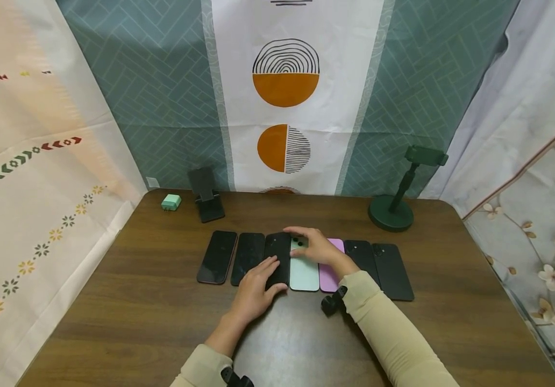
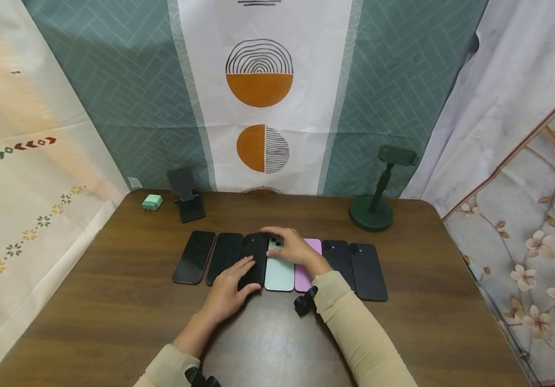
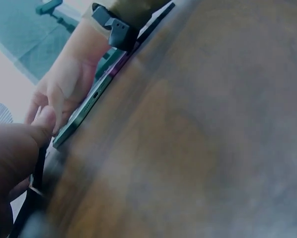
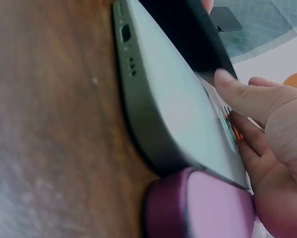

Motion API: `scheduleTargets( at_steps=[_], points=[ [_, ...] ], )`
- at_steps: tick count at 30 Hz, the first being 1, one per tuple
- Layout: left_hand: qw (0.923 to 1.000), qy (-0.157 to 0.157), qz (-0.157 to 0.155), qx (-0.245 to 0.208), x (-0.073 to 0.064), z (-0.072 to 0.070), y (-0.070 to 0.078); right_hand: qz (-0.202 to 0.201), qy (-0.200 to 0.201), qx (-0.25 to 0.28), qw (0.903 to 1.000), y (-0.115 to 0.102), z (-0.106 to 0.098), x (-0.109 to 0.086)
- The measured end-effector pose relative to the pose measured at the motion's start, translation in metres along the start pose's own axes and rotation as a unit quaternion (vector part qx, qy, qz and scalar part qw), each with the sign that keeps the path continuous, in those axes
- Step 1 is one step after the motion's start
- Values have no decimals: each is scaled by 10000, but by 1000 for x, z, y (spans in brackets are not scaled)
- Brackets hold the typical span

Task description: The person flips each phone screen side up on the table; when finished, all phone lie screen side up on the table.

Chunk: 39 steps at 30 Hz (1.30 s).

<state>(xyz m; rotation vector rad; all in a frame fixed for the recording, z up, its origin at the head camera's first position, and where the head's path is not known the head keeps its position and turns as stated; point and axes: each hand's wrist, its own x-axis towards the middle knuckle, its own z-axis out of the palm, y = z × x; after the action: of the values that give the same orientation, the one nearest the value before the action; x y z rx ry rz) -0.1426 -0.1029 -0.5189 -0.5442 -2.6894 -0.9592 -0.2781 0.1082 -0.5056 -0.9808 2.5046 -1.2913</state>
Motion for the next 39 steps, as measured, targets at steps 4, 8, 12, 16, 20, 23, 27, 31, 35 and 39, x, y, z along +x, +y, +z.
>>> scheduleTargets(
  at_steps=[4,8,12,16,20,23,27,31,35,39],
  points=[
    [9996,-140,14,-255,1,-2,-1,-151,147,191,9996,3,-1,0],
    [9986,-233,53,-473,3,-3,-1,-69,335,284,9990,4,1,-1],
    [9979,-157,127,-619,4,-3,0,-19,543,321,9980,3,1,-1],
    [9963,-74,189,-830,3,-3,1,-26,616,362,9974,2,1,0],
    [9943,56,212,-1043,3,-2,1,-48,433,346,9985,0,0,2],
    [9931,137,224,-1141,3,-2,1,-51,288,304,9991,-1,-1,4],
    [9913,249,235,-1272,3,-2,0,-87,210,170,9996,-3,-1,7],
    [9896,311,206,-1387,3,-3,1,-46,119,16,9999,-4,-1,8],
    [9884,250,182,-1490,2,-4,1,38,-11,-75,10000,-5,-2,8],
    [9853,181,194,-1689,2,-4,-1,-22,-34,-109,9999,-5,-1,10]
  ],
)
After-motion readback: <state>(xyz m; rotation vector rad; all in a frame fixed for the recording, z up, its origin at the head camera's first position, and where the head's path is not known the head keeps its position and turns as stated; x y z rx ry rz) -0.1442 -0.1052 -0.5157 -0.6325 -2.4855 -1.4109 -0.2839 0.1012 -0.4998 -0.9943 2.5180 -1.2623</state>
